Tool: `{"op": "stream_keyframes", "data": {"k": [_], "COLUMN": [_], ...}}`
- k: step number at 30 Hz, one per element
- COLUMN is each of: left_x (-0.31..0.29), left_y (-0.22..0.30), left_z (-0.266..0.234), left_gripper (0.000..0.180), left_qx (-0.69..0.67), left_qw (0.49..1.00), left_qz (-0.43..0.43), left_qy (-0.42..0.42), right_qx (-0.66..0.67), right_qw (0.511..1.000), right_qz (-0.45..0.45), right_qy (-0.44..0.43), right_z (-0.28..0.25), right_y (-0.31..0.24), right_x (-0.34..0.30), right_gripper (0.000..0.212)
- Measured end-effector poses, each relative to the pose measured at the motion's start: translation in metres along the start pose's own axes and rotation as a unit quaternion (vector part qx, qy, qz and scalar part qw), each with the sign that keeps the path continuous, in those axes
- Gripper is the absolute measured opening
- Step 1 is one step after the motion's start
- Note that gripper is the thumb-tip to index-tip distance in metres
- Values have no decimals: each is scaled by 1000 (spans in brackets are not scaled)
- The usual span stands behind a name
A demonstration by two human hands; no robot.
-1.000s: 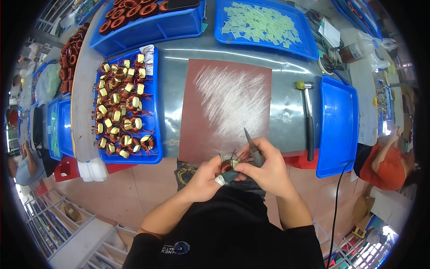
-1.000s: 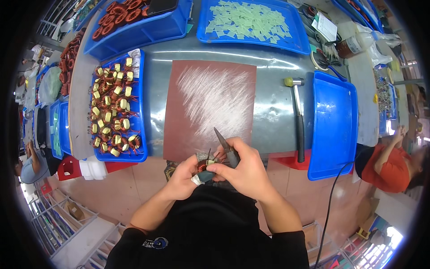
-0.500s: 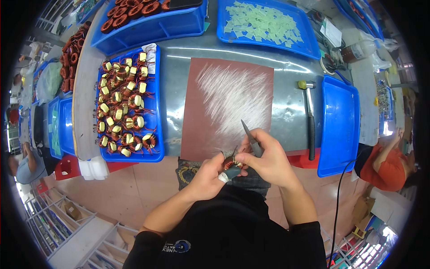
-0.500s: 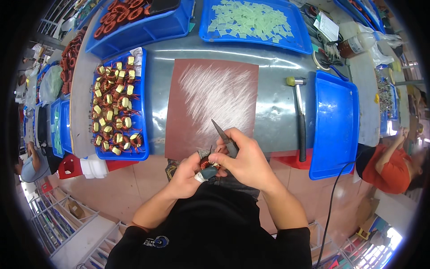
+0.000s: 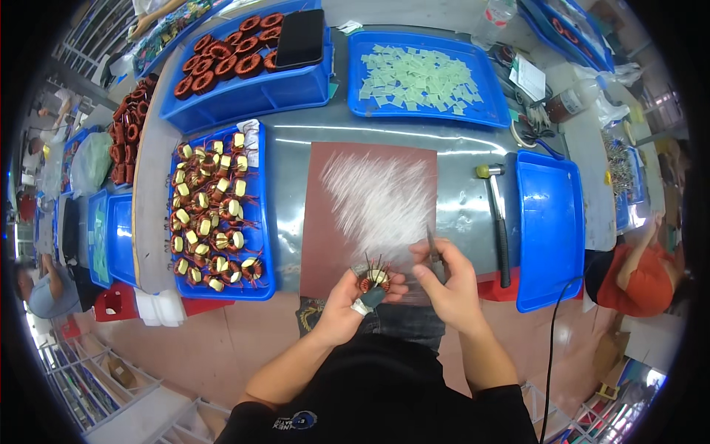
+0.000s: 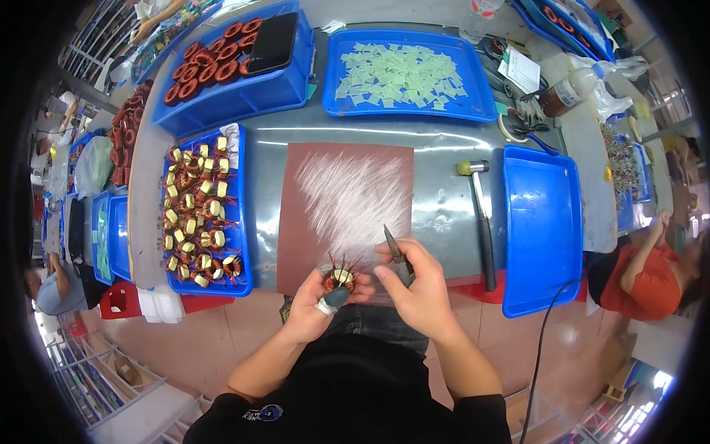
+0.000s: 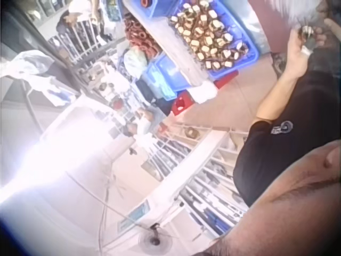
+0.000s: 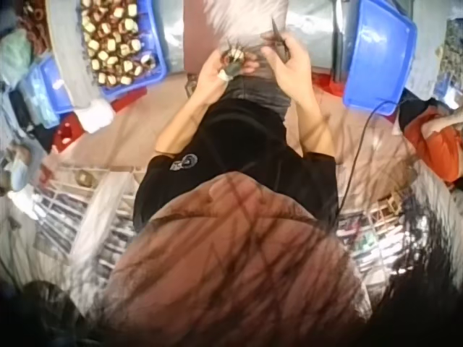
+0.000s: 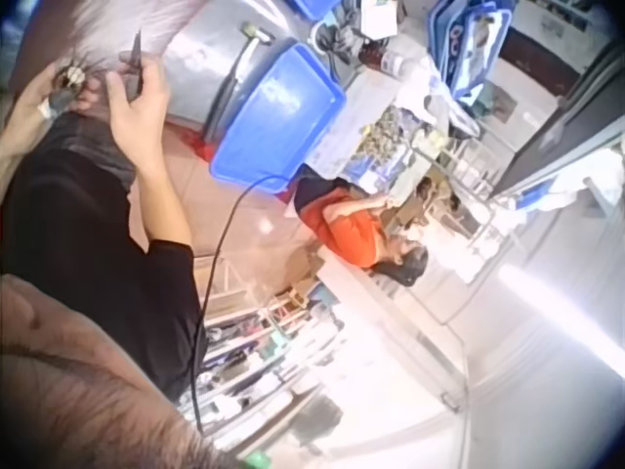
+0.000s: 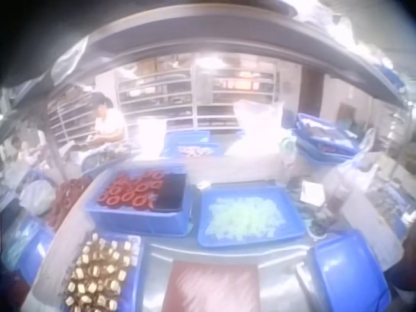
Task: Cleaning wires and assembling electronic coil components at a factory workbench.
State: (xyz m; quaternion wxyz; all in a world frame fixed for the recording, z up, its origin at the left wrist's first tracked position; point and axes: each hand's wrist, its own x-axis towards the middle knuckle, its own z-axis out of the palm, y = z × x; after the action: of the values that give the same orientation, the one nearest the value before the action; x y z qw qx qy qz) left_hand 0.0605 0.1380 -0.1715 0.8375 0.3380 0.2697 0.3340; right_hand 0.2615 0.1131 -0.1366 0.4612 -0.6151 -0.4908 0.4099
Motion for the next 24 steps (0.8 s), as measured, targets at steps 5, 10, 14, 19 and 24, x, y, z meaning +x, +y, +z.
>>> {"op": "stream_keyframes", "data": {"k": [5,10,14,19,24], "left_x": [5,7,4,-1,0], "left_y": [-3,0,7,16,36], "left_z": [1,4,-2,1,8], "left_gripper": [37,36,35,28,26], "left_qx": [21,27,93,250,379], "left_qw": [1000,999,995,966,922], "left_qz": [9,30,31,54,74], "left_qy": [-15,-16,-15,21,8], "right_qx": [-53,-74,-86,-197,-258], "right_qw": [993,991,985,961,942], "right_qz": [-68,-108,-124,-155,-186], "right_qy": [84,20,-86,-114,-108], "right_z": [2,-12,-30,-35,-38], "right_y": [-8,-23,-25,-32,-30], "right_x": [-11,-11,-14,-12,-9], "right_gripper": [26,27,28,29,28]}}
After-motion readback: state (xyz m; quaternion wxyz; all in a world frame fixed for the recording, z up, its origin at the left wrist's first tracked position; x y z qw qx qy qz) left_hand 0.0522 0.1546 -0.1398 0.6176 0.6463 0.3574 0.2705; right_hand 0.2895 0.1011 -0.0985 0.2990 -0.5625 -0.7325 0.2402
